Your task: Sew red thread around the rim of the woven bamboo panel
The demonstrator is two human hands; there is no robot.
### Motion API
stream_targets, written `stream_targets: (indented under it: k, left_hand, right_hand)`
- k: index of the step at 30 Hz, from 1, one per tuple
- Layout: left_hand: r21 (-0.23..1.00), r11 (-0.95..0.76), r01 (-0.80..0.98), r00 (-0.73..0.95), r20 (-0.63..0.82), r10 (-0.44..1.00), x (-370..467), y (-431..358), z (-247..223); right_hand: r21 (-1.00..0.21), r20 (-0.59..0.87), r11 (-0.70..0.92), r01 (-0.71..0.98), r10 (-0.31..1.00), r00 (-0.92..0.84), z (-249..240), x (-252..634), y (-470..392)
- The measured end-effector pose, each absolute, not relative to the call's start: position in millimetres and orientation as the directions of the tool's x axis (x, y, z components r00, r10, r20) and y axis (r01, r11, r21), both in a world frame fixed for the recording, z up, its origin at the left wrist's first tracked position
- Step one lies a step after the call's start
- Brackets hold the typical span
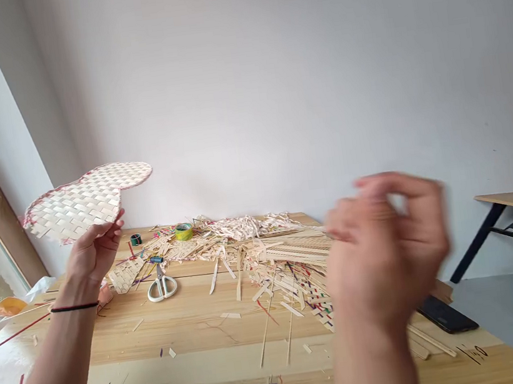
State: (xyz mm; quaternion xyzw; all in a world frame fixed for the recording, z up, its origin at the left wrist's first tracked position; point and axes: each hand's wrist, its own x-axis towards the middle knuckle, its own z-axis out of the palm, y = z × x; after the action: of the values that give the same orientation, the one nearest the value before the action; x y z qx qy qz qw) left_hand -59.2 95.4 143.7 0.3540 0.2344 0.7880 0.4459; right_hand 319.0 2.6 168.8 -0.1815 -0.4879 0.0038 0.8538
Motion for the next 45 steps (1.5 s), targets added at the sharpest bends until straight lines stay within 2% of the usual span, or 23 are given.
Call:
stream_targets:
  k: [3,6,10,20,26,35,45]
  left_hand:
    - [0.725,-0.441,-0.529,-0.243,0.369,0.897,-30,87,145]
    - [0.754,-0.407,-0.516,-0.123,0.405,0.906,-5,77,146]
    - [0.778,-0.393,-0.49,-0.07,0.414,0.907,16,62,146]
    - [0.804,-0.38,-0.458,0.024,0.438,0.899,43,36,147]
    - [0.873,-0.323,-0.365,0.094,0.379,0.92,44,35,144]
    - [0.865,-0.284,-0.413,0.138,0.368,0.919,42,40,138]
    - [0.857,-0.36,-0.369,0.073,0.412,0.908,46,34,145]
  right_hand:
    - [-0.442,0.875,0.871,0.214,0.366,0.318,167,275,1]
    - [-0.546,0.832,0.788,0.285,0.55,0.071,160,250,1]
    - [-0.575,0.783,0.769,0.279,0.616,-0.085,152,237,2]
    - [-0.597,0.75,0.743,0.304,0.651,-0.119,149,227,5]
    - [-0.614,0.736,0.725,0.312,0.668,-0.105,150,229,6]
    - [-0.628,0.72,0.709,0.321,0.686,-0.107,151,229,5]
    - [-0.626,0.724,0.717,0.307,0.681,-0.113,151,229,5]
